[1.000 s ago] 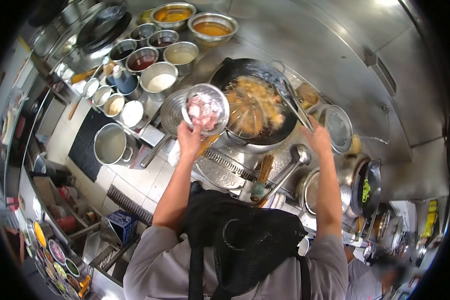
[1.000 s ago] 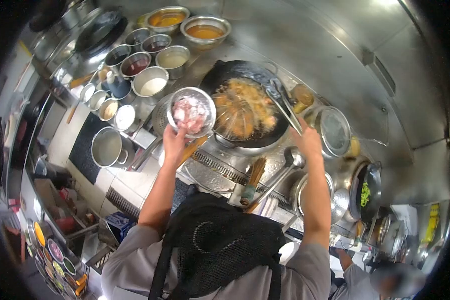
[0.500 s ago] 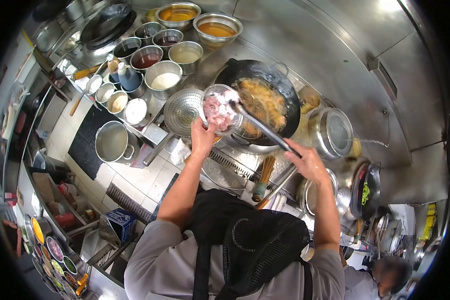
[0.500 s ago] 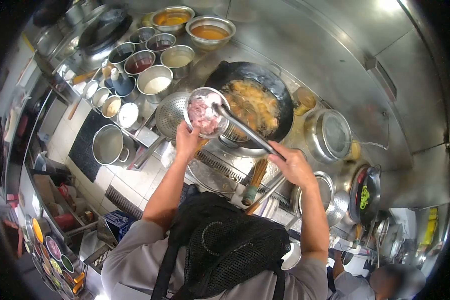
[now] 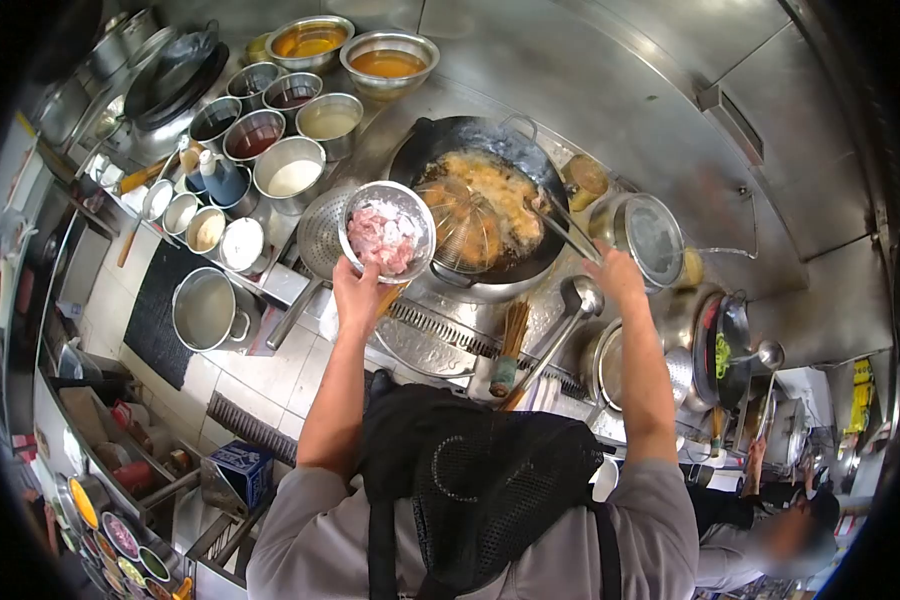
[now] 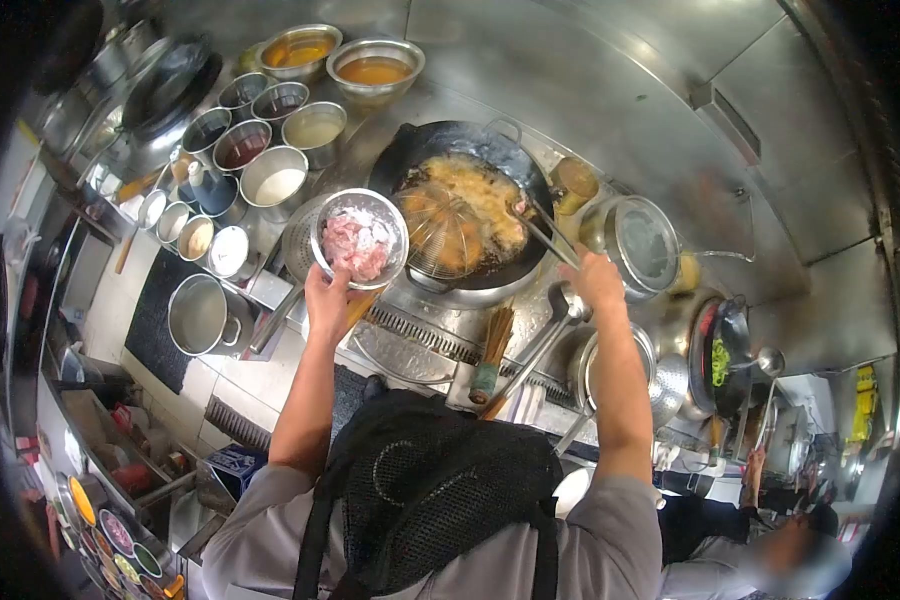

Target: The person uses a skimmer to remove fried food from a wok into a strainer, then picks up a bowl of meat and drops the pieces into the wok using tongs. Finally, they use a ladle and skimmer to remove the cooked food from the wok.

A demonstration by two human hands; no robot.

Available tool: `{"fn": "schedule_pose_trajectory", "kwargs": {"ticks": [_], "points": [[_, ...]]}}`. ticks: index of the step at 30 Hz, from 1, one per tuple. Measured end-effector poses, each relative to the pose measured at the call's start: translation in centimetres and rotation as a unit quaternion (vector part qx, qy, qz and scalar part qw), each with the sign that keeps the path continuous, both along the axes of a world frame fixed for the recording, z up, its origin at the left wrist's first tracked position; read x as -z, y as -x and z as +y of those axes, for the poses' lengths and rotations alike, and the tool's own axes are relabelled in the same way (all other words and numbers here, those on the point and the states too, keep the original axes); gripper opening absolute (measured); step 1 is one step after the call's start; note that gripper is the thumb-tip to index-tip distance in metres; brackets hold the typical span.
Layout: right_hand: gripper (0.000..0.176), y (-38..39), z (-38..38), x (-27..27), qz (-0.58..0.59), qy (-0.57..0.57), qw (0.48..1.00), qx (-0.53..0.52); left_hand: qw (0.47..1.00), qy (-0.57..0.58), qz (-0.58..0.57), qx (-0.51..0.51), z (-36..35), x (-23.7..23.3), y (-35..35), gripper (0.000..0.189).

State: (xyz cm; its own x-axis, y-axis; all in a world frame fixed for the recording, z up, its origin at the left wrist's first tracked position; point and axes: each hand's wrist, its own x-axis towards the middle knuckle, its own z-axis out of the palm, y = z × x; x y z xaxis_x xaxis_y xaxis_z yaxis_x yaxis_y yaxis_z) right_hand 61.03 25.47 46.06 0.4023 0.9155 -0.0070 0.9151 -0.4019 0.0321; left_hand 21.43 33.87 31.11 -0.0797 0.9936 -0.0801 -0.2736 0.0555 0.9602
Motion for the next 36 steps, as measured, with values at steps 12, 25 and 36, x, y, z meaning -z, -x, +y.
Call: {"fn": "schedule_pose_trajectory", "kwargs": {"ticks": [12, 25, 36], "points": [[0.054, 6.4, -6.1, -5.3, 0.156, -0.158, 0.959, -0.179, 0.994, -0.051, 0.083, -0.042, 1.4, 2.8, -1.2, 0.019], [0.05, 11.1, -5.4, -5.8, 0.079, -0.07, 0.961, -0.256, 0.951, -0.178, 0.25, -0.045, -0.2, -2.4, -1.1, 0.031], [0.037, 9.5, -6.0, -7.9, 0.153, -0.038, 0.955, -0.251, 0.981, -0.091, 0.168, -0.036, 3.1, 1.8, -3.4, 0.025]]}}
